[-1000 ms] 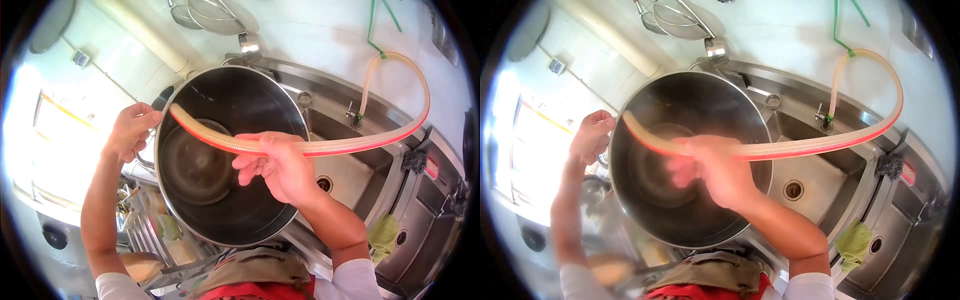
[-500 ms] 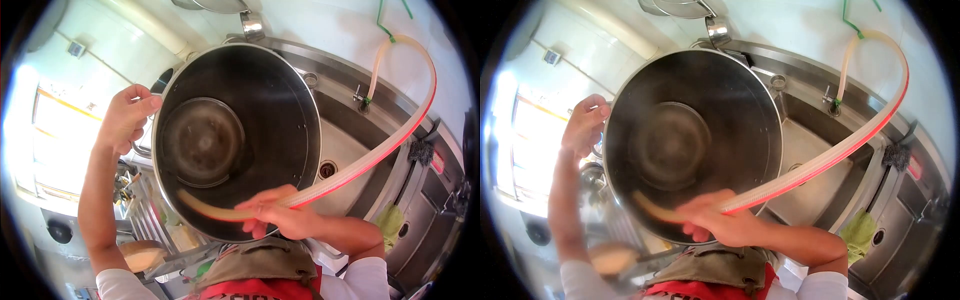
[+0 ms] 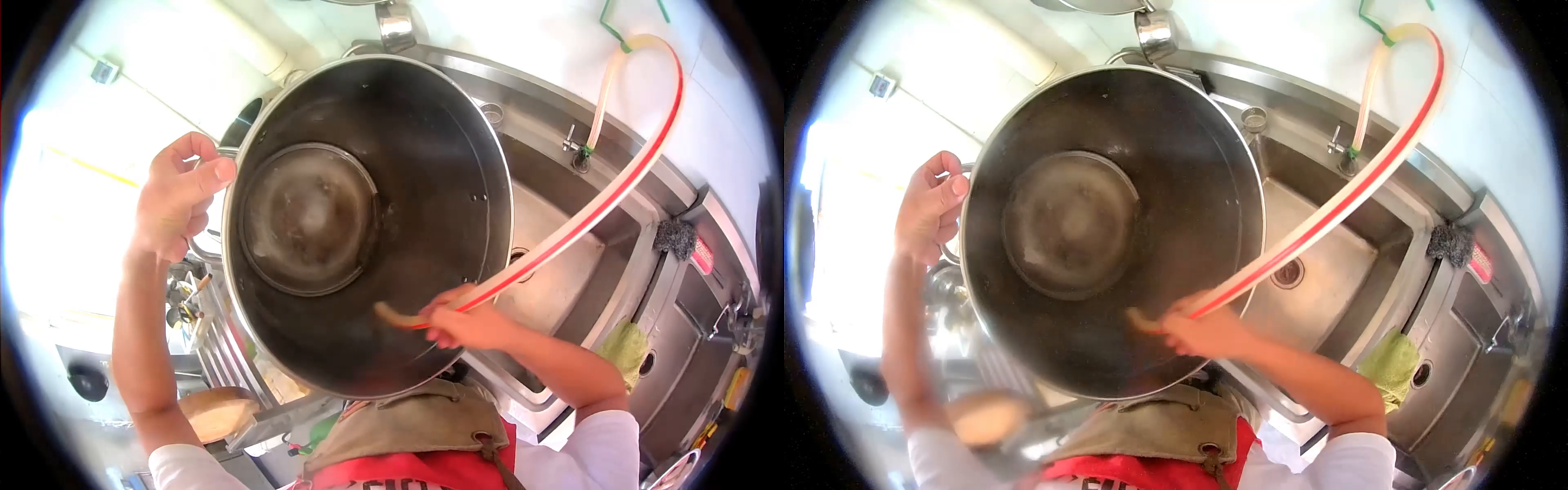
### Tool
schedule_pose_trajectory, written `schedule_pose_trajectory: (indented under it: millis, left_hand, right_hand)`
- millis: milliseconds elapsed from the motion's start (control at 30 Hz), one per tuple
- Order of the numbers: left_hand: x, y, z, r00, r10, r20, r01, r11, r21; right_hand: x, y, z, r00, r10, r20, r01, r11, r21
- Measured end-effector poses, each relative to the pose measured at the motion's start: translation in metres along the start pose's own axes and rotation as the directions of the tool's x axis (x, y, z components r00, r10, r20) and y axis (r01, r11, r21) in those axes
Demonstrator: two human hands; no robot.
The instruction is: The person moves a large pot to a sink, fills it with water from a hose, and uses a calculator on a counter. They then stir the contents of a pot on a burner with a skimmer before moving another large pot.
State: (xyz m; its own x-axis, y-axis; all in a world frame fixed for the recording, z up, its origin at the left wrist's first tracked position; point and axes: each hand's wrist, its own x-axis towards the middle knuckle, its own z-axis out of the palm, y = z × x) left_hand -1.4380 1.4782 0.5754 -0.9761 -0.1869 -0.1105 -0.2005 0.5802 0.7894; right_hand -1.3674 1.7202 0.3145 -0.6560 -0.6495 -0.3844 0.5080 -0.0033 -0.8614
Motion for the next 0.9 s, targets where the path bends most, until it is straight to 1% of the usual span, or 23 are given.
schedule_pose_trajectory:
  millis: [67,133,200,267,333,400,433,467,533,600,700,800,833,900]
  left_hand:
    - [-0.003,0.0,0.001,1.0,-0.005,-0.005,0.005,1.0,-0.001]
    - [-0.005,0.001,0.004,1.0,0.003,-0.001,-0.003,1.0,-0.004]
    - [-0.007,0.001,0.006,1.0,0.003,-0.006,-0.003,1.0,0.01]
    - [-0.01,0.001,0.006,1.0,0.008,-0.015,-0.007,1.0,0.024]
    - [-0.014,-0.001,0.005,0.999,0.008,-0.034,-0.008,1.0,0.029]
    - [-0.016,-0.007,-0.001,0.998,0.019,-0.053,-0.019,1.0,0.007]
    - [-0.016,-0.01,-0.003,0.998,0.026,-0.055,-0.026,1.0,-0.008]
    - [-0.018,-0.01,-0.004,0.998,0.026,-0.056,-0.024,0.999,0.024]
    - [-0.019,-0.014,-0.006,0.996,0.049,-0.072,-0.044,0.997,0.061]
    - [-0.018,-0.017,-0.008,0.996,0.061,-0.065,-0.053,0.992,0.112]
    - [-0.019,-0.018,-0.005,0.996,0.05,-0.072,-0.045,0.996,0.078]
    - [-0.019,-0.018,-0.002,0.994,0.053,-0.092,-0.046,0.996,0.075]
    - [-0.018,-0.018,-0.003,0.994,0.052,-0.094,-0.045,0.996,0.081]
    - [-0.018,-0.018,-0.002,0.994,0.065,-0.093,-0.057,0.995,0.086]
  right_hand:
    - [0.02,-0.005,0.024,0.969,-0.19,0.156,0.173,0.978,0.117]
    - [0.038,-0.027,0.045,0.94,-0.292,0.178,0.256,0.945,0.202]
    - [0.059,-0.054,0.057,0.916,-0.388,0.103,0.348,0.896,0.277]
    - [0.087,-0.068,0.052,0.822,-0.567,-0.05,0.55,0.769,0.325]
    - [0.098,-0.09,0.026,0.665,-0.725,-0.179,0.746,0.631,0.213]
    - [0.069,-0.115,-0.02,0.57,-0.75,-0.336,0.789,0.613,-0.03]
    - [0.053,-0.116,-0.035,0.583,-0.73,-0.358,0.741,0.658,-0.136]
    - [0.039,-0.116,-0.048,0.591,-0.712,-0.378,0.68,0.692,-0.241]
    - [0.003,-0.115,-0.062,0.66,-0.598,-0.454,0.506,0.801,-0.32]
    - [-0.023,-0.102,-0.074,0.687,-0.584,-0.432,0.457,0.81,-0.368]
    - [-0.056,-0.086,-0.078,0.789,-0.478,-0.385,0.329,0.859,-0.393]
    - [-0.074,-0.073,-0.064,0.805,-0.486,-0.341,0.326,0.842,-0.429]
    - [-0.078,-0.071,-0.059,0.816,-0.449,-0.364,0.298,0.867,-0.4]
    - [-0.089,-0.076,-0.052,0.876,-0.338,-0.344,0.221,0.915,-0.338]
